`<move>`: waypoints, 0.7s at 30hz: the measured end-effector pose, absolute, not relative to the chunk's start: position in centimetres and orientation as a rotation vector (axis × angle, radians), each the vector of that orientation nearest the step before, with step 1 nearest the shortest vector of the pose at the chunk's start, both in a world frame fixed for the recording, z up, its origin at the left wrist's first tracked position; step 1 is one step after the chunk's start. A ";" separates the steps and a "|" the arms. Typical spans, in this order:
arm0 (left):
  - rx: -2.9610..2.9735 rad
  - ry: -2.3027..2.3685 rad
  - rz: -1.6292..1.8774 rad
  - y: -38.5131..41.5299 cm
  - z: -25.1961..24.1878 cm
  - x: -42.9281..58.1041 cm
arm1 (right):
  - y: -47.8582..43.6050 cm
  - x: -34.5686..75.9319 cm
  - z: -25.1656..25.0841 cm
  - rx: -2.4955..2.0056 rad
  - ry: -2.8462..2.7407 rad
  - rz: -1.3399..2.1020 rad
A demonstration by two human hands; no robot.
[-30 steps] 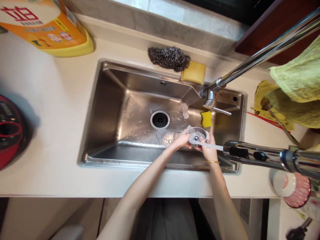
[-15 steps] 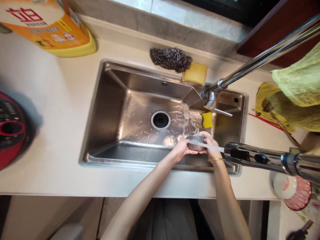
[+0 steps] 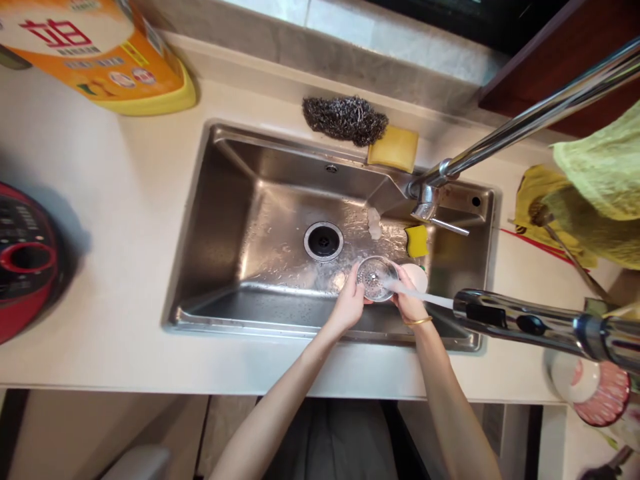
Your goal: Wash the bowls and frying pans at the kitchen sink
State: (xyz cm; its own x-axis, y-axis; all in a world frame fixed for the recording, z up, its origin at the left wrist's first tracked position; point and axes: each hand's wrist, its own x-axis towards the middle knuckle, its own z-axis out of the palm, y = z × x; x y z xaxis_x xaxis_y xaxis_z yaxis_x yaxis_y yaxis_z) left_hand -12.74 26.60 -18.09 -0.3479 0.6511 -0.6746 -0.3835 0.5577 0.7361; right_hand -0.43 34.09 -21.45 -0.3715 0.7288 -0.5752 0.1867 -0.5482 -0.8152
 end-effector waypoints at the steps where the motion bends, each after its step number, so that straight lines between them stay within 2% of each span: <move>1: 0.304 1.607 1.089 26.7 -18.1 -13.0 | 34.2 -0.5 -21.5 -1.457 -1.238 1.946; 6: 0.615 1.668 1.053 27.3 -17.6 -14.0 | 34.4 0.0 -22.1 -1.388 -1.390 1.778; 13: 0.396 1.569 1.012 27.4 -17.7 -13.7 | 34.1 0.6 -21.7 -1.360 -1.787 1.445; 21: 0.584 1.806 0.860 28.6 -20.5 -14.0 | 33.7 1.3 -21.1 -1.420 -1.823 1.386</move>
State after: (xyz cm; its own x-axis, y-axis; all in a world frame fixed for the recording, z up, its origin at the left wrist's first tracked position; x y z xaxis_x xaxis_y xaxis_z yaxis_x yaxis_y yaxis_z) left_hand -13.95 28.58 -20.53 -0.3740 0.7217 -0.5825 0.0029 0.6290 0.7774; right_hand 1.33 33.73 -21.11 -0.3739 0.9003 -0.2229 0.4554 -0.0311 -0.8897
